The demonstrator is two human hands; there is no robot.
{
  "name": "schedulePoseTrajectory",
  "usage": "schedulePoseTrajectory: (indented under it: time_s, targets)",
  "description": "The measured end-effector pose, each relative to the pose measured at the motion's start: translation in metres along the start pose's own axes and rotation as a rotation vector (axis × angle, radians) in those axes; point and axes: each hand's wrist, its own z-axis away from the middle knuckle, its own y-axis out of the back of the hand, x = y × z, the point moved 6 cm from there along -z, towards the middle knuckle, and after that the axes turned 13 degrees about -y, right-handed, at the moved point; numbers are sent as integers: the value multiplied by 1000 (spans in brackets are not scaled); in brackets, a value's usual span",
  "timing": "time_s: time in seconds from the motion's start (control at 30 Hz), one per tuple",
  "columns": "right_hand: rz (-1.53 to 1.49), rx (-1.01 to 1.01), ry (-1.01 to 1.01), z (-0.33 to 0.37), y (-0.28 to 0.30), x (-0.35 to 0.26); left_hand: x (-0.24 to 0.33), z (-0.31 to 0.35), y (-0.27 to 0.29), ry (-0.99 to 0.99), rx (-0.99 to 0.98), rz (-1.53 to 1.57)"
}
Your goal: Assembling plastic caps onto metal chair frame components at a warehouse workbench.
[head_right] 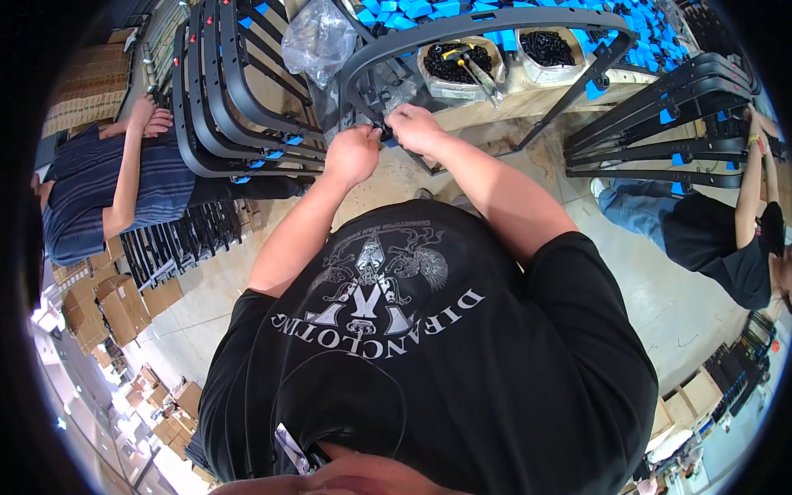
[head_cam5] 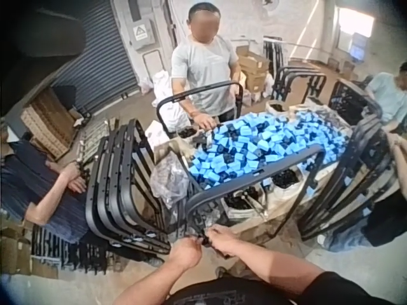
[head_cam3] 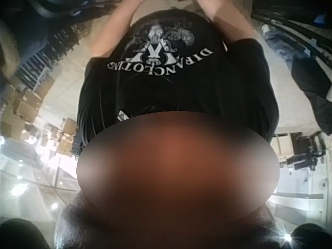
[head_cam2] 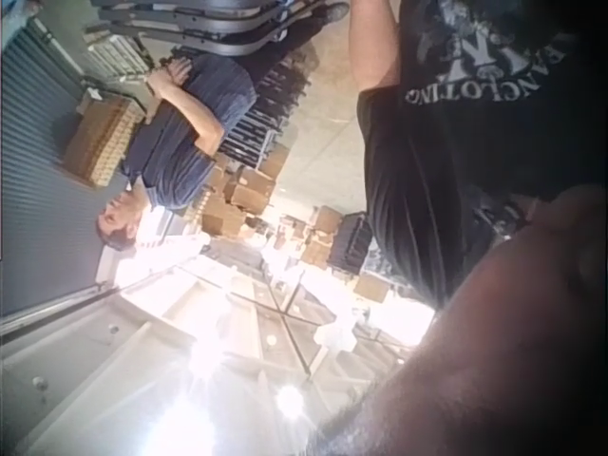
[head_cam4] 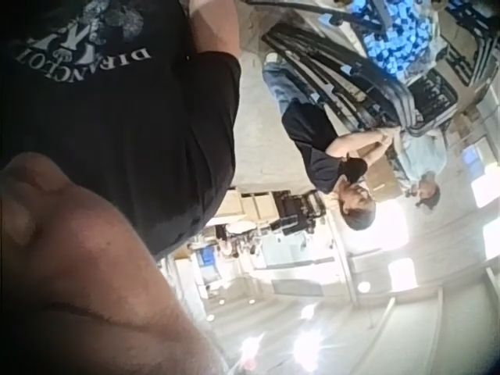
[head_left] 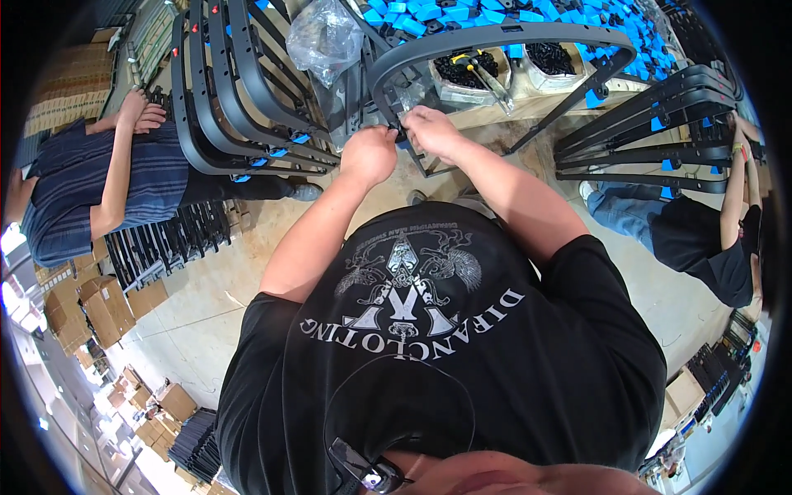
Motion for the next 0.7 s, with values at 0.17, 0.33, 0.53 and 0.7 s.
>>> schedulePoseTrajectory:
  time_s: [0.17, 0.33, 0.53, 0.7]
  targets:
    - [-10, -140, -343, 10, -6, 6, -2, 1, -2, -22, 12, 5]
    - [4, -120, -252, 17, -4, -6, -6, 1, -6, -36, 14, -23]
    - [48, -15, -28, 4, -8, 1, -4, -1, -6, -46, 35, -34]
    - [-24, -12, -12, -1, -8, 7, -2, 0, -5, -43, 37, -31]
